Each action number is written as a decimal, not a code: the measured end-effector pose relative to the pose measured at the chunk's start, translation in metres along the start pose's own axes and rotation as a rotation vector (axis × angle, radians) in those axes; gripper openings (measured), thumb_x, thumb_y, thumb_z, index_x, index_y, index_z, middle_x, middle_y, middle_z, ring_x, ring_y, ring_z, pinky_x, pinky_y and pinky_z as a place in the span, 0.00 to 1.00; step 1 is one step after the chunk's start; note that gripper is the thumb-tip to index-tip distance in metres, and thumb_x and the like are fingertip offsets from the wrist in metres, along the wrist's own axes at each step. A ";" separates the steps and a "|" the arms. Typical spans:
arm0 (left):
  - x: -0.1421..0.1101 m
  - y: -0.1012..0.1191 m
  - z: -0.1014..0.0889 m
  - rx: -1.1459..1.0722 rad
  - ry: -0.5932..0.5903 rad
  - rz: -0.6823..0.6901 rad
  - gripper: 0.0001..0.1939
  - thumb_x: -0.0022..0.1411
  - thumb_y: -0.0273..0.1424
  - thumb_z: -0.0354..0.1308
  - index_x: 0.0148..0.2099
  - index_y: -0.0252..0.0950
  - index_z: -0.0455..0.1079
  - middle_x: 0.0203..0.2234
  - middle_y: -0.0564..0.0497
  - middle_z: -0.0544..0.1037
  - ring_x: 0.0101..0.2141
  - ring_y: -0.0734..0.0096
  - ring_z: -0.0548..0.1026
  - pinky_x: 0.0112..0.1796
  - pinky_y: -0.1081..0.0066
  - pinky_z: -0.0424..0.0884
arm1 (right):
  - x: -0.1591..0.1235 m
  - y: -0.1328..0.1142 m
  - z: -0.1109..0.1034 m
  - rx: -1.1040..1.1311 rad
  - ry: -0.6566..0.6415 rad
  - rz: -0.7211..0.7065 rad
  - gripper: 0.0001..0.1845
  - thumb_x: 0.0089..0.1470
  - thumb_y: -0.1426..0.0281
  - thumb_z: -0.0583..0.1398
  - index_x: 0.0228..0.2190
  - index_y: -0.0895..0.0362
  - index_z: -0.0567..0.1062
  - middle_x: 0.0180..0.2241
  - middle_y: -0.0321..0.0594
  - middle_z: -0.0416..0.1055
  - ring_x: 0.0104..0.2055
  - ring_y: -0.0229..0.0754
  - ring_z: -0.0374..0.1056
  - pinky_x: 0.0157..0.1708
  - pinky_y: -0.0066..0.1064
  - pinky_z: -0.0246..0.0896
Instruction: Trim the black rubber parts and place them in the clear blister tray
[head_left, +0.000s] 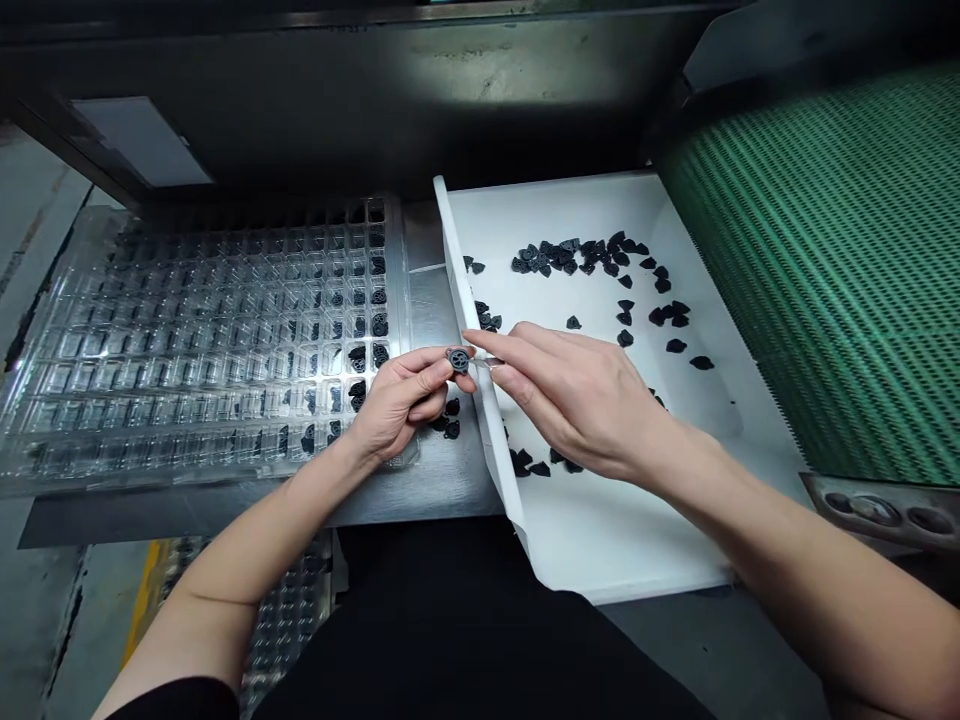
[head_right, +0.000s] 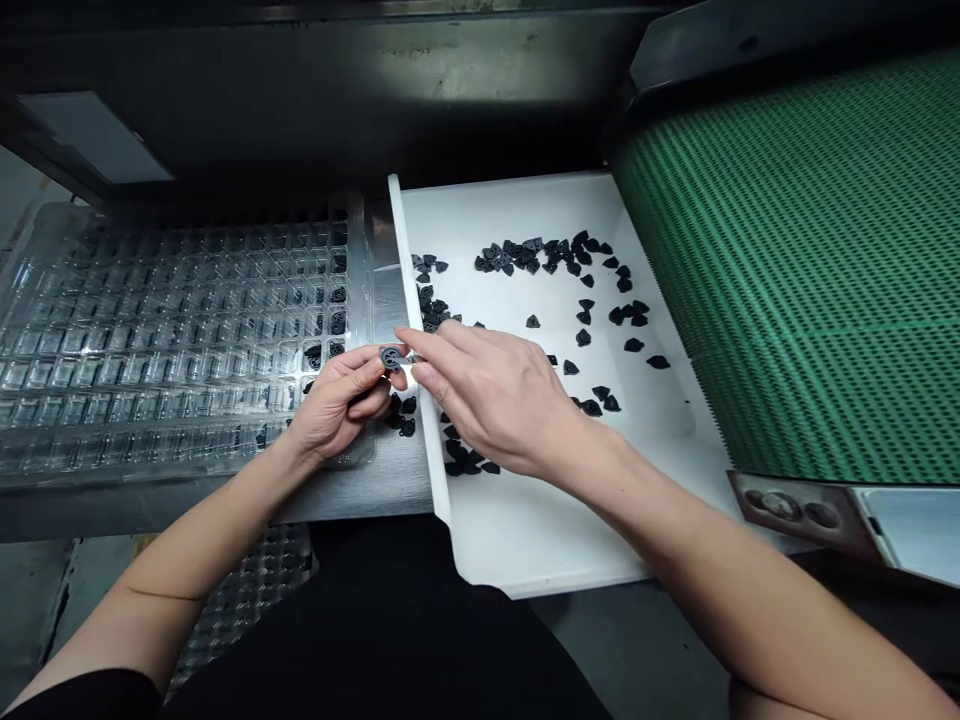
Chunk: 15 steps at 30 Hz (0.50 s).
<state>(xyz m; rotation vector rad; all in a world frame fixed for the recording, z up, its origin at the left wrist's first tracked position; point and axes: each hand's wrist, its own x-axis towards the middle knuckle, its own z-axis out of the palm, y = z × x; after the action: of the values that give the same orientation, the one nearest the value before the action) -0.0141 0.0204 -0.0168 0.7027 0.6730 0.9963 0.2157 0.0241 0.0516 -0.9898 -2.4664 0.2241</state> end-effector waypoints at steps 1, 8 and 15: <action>0.000 0.000 0.000 0.001 0.000 0.002 0.17 0.66 0.39 0.74 0.50 0.31 0.85 0.33 0.44 0.84 0.16 0.90 0.55 0.20 0.78 0.46 | 0.000 0.001 0.002 -0.018 0.029 -0.021 0.23 0.81 0.67 0.50 0.64 0.65 0.76 0.39 0.43 0.77 0.33 0.38 0.68 0.34 0.32 0.60; -0.001 -0.002 -0.001 -0.021 0.019 0.029 0.15 0.65 0.38 0.75 0.49 0.33 0.86 0.31 0.46 0.84 0.16 0.90 0.56 0.20 0.78 0.46 | 0.002 0.001 0.006 -0.095 0.100 -0.086 0.19 0.79 0.68 0.56 0.60 0.64 0.81 0.33 0.38 0.74 0.30 0.37 0.63 0.32 0.32 0.57; -0.001 -0.002 -0.001 -0.007 0.007 0.041 0.13 0.65 0.37 0.75 0.44 0.32 0.86 0.32 0.43 0.85 0.16 0.90 0.56 0.20 0.78 0.47 | 0.002 0.002 0.006 -0.110 0.093 -0.091 0.20 0.79 0.67 0.57 0.62 0.61 0.81 0.29 0.35 0.69 0.28 0.37 0.60 0.31 0.33 0.55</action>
<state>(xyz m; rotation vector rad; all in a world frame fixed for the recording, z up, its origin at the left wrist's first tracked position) -0.0141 0.0184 -0.0189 0.7101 0.6630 1.0389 0.2128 0.0271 0.0459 -0.9087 -2.4529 0.0120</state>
